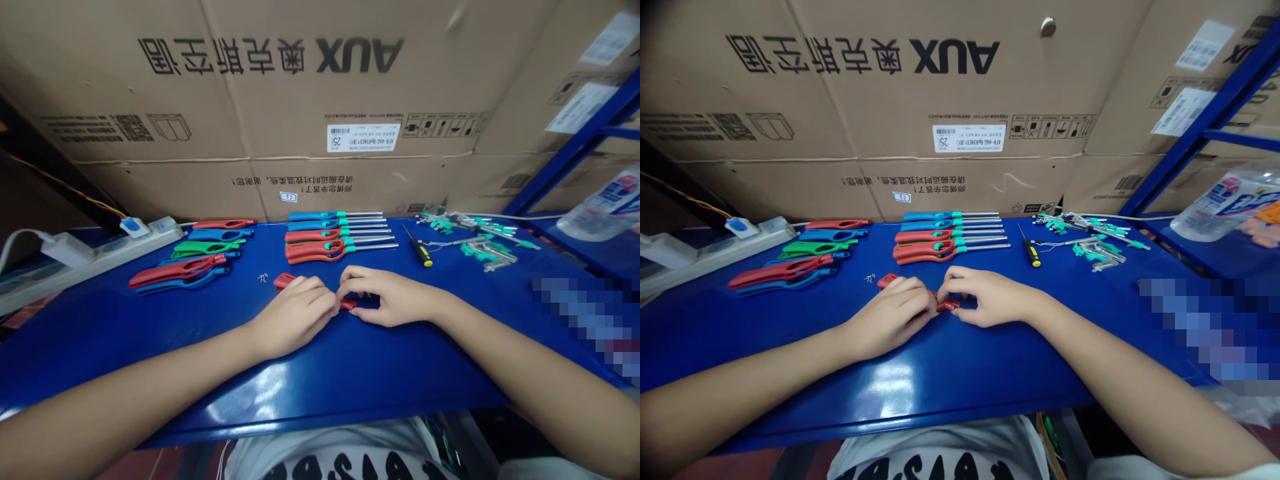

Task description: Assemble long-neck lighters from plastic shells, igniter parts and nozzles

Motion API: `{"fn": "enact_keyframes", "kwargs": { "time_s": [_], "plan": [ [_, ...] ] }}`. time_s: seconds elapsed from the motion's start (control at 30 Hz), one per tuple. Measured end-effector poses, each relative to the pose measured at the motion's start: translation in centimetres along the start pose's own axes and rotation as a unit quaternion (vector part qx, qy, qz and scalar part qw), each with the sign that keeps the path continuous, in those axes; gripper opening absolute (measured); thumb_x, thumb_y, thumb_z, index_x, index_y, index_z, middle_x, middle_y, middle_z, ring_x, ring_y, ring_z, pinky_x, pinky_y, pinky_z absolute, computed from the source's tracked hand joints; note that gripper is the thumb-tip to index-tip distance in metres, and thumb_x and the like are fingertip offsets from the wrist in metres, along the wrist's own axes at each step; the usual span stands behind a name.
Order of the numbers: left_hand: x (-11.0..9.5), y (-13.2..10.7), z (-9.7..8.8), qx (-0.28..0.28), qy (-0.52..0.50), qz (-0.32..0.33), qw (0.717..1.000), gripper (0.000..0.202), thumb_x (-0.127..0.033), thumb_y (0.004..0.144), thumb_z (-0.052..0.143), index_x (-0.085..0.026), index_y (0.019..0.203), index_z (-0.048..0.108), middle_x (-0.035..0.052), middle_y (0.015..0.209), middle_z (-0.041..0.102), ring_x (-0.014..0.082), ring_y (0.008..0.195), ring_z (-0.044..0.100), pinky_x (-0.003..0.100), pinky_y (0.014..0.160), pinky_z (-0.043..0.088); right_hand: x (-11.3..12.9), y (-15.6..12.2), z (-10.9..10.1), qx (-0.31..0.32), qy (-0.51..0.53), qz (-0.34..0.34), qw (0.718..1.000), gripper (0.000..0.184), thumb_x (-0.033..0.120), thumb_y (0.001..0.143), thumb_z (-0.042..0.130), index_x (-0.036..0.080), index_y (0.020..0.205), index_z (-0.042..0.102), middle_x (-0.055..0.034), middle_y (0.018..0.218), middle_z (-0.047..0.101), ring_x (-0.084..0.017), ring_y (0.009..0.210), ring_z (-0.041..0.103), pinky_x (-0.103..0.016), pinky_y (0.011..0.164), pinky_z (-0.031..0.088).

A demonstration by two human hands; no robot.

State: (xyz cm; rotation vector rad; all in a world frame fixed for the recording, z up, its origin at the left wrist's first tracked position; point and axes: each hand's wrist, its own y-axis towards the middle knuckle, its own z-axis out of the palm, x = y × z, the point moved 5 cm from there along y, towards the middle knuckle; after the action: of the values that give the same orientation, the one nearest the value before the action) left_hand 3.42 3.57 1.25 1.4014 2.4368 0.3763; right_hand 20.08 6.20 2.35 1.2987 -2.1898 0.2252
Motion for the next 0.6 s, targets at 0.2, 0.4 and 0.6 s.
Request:
{"fn": "enact_keyframes", "kwargs": {
  "time_s": [0.2, 0.4, 0.6],
  "plan": [
    [0.8, 0.0, -0.3, -0.021, -0.079, -0.068, 0.994, 0.02, -0.025, 0.096, 0.06, -0.022, 0.116, 0.058, 0.0044, 0.118, 0.067, 0.0231, 0.115, 0.056, 0.039, 0.101, 0.042, -1.0, -0.7, -1.1, 0.022, -0.031, 0.045, 0.998, 0.03, 0.004, 0.079, 0.057, 0.02, 0.104, 0.062, -0.0053, 0.11, 0.058, -0.017, 0.095, 0.057, -0.031, 0.087, 0.047],
    [2.0, -0.1, -0.1, -0.049, -0.091, -0.139, 0.985, 0.034, -0.028, 0.092, 0.065, -0.022, 0.124, 0.055, 0.007, 0.125, 0.064, 0.0252, 0.116, 0.059, 0.042, 0.102, 0.048, -2.6, -1.7, -3.0, 0.023, -0.09, 0.099, 0.991, 0.006, 0.023, 0.088, 0.066, 0.019, 0.09, 0.063, -0.0056, 0.099, 0.058, -0.019, 0.089, 0.055, -0.033, 0.082, 0.046],
    [2.6, -0.3, 0.5, -0.069, -0.126, -0.127, 0.981, 0.031, -0.019, 0.095, 0.059, -0.021, 0.125, 0.053, 0.0081, 0.124, 0.064, 0.023, 0.118, 0.061, 0.043, 0.104, 0.051, -2.9, -2.1, -3.9, 0.016, -0.103, 0.1, 0.99, 0.013, 0.03, 0.092, 0.066, 0.019, 0.086, 0.07, -0.0064, 0.1, 0.058, -0.02, 0.091, 0.058, -0.036, 0.086, 0.046]
  ]
}}
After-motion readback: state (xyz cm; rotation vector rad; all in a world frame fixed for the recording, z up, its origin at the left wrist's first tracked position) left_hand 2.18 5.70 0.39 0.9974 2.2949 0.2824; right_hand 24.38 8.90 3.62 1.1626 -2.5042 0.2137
